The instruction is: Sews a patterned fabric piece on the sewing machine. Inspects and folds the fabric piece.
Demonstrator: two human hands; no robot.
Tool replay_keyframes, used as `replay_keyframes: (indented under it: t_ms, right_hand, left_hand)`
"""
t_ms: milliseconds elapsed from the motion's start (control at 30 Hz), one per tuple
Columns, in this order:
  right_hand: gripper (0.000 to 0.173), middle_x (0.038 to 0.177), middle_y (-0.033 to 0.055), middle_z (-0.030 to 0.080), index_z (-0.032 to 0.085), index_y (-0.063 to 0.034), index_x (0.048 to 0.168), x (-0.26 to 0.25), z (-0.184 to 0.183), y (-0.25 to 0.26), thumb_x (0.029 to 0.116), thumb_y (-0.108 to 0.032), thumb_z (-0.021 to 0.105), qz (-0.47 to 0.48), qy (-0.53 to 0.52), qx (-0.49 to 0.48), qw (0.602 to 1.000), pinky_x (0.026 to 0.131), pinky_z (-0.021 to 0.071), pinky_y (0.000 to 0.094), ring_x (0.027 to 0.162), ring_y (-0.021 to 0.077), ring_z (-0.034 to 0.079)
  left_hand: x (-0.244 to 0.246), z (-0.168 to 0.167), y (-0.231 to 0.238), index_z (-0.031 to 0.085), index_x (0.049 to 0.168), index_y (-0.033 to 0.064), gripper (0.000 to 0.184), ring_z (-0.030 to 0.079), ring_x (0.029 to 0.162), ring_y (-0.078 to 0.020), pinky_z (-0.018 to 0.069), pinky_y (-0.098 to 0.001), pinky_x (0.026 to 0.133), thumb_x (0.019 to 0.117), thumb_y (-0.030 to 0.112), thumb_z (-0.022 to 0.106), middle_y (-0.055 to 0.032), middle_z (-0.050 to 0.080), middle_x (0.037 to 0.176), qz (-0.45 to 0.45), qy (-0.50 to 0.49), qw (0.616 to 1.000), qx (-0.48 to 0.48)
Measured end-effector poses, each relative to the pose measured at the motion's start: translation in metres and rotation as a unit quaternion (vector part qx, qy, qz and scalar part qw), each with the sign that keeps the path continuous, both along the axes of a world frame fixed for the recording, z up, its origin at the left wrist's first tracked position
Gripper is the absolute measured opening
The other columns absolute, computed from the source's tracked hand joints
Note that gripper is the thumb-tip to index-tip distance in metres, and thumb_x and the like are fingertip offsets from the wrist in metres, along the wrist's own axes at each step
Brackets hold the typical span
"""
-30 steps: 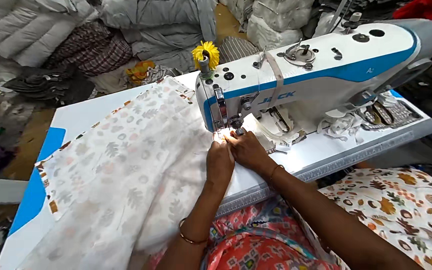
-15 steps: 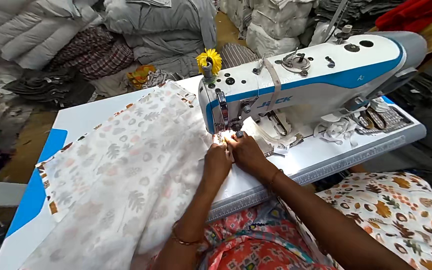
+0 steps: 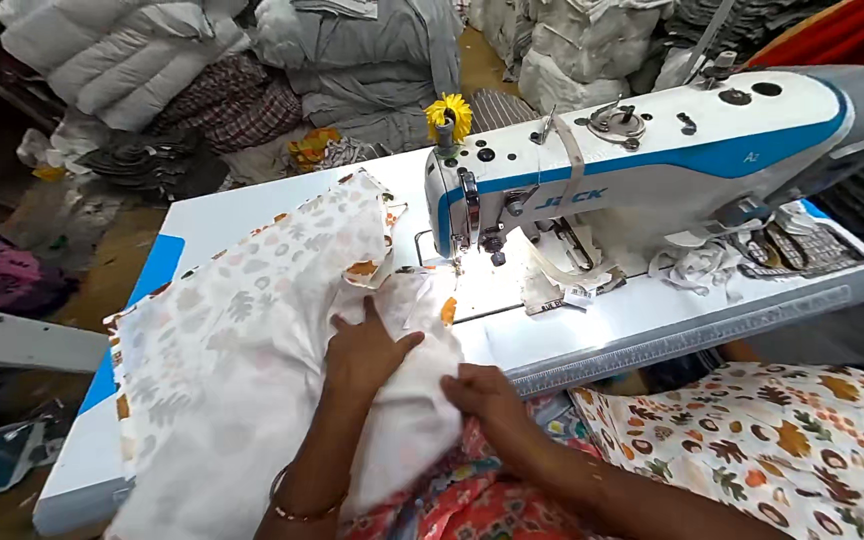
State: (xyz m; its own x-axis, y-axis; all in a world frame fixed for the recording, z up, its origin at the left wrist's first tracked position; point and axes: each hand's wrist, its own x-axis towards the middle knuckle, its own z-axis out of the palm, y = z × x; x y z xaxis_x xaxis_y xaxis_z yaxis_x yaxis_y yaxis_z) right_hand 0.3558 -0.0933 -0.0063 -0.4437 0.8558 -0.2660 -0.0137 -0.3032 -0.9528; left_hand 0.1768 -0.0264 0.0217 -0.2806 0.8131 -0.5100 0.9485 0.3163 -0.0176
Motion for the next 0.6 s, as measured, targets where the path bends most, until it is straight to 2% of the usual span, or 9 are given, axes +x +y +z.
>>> replay_keyframes:
  t_ms: [67,100,167,233,300,400,467,533,600]
  right_hand:
    - [0.027,0.073,-0.0059,0.058,0.063,-0.0061,0.083,0.037,-0.002,-0.01,0.1037,-0.02,0.052,0.053,-0.027,0.058,0.997,0.065,0.0508,0.0236,0.067,0.0012,0.058]
    - [0.029,0.073,-0.0046,0.06,0.065,-0.0056,0.086,0.051,-0.009,-0.016,0.105,-0.023,0.051,0.083,-0.062,0.05,0.993,0.066,0.0524,0.0248,0.067,0.0025,0.06]
    - [0.036,0.078,0.0066,0.063,0.067,-0.0002,0.091,0.069,-0.025,-0.026,0.1069,-0.027,0.049,0.118,-0.181,0.028,0.976,0.072,0.052,0.0372,0.073,0.0148,0.062]
    - [0.039,0.083,0.0121,0.067,0.069,0.0025,0.096,0.08,-0.029,-0.032,0.1071,-0.029,0.049,0.098,-0.237,0.057,0.965,0.076,0.053,0.0426,0.078,0.02,0.065]
    - [0.038,0.078,0.0064,0.064,0.068,0.0011,0.089,0.093,-0.028,-0.034,0.1055,-0.028,0.05,0.058,-0.215,0.134,0.966,0.07,0.052,0.0327,0.072,0.0114,0.061]
    - [0.04,0.082,0.0163,0.066,0.068,0.0047,0.088,0.118,-0.049,-0.03,0.1059,-0.027,0.051,0.1,-0.292,0.216,0.926,0.076,0.0526,0.0461,0.079,0.027,0.065]
    - [0.038,0.085,0.0197,0.071,0.072,0.0022,0.092,0.124,-0.057,-0.025,0.1043,-0.03,0.056,0.114,-0.377,0.303,0.868,0.076,0.0571,0.0571,0.082,0.0369,0.072]
    - [0.031,0.077,0.0127,0.072,0.074,-0.0011,0.089,0.115,-0.046,-0.004,0.0989,-0.028,0.064,0.026,-0.377,0.387,0.841,0.066,0.0599,0.0483,0.071,0.0281,0.072]
    - [0.02,0.082,0.0122,0.072,0.076,-0.0001,0.095,0.095,-0.031,0.034,0.0981,-0.017,0.065,-0.046,-0.348,0.377,0.857,0.07,0.0588,0.0455,0.073,0.0254,0.071]
  left_hand:
    - [0.001,0.024,-0.008,0.041,0.15,-0.0078,0.093,0.06,0.122,-0.0479,0.0454,-0.0622,0.102,0.0951,0.066,0.057,-0.0324,0.063,0.127,-0.013,0.002,0.999,-0.051]
    - [0.008,0.035,-0.011,0.06,0.128,-0.0104,0.073,0.063,0.117,-0.0468,0.0473,-0.0625,0.098,0.0974,0.056,0.062,-0.0303,0.067,0.118,-0.021,-0.011,0.999,-0.027]
    - [0.025,0.031,-0.007,0.069,0.105,-0.0084,0.049,0.067,0.107,-0.0459,0.0518,-0.0617,0.091,0.102,0.04,0.062,-0.0289,0.069,0.107,-0.041,-0.066,0.99,0.115]
    - [0.037,-0.01,0.009,0.066,0.12,-0.0101,0.05,0.064,0.114,-0.0481,0.0507,-0.0623,0.097,0.1056,0.036,0.056,-0.0324,0.064,0.122,-0.049,-0.163,0.942,0.29]
    - [0.042,-0.056,0.016,0.051,0.144,-0.0072,0.062,0.044,0.139,-0.0516,0.0348,-0.0691,0.112,0.1067,0.042,0.05,-0.0349,0.044,0.15,-0.047,-0.21,0.914,0.345]
    - [0.043,-0.091,-0.004,0.057,0.148,0.0164,0.062,0.027,0.151,-0.0482,0.0101,-0.0837,0.111,0.103,0.057,0.044,-0.025,0.037,0.161,-0.145,-0.188,0.899,0.367]
    - [0.038,-0.092,-0.016,0.075,0.126,0.019,0.047,0.047,0.143,-0.0373,0.0172,-0.0795,0.113,0.1038,0.05,0.047,-0.0141,0.061,0.144,-0.224,-0.287,0.847,0.387]
    - [0.037,-0.084,-0.018,0.082,0.098,0.0079,0.036,0.069,0.119,-0.0308,0.031,-0.0724,0.112,0.1018,0.028,0.052,-0.0093,0.077,0.112,-0.208,-0.394,0.787,0.427]
    - [0.039,-0.074,-0.015,0.078,0.1,-0.0018,0.031,0.073,0.108,-0.0301,0.0463,-0.0592,0.108,0.1025,0.017,0.053,-0.0142,0.077,0.107,-0.118,-0.404,0.772,0.476]
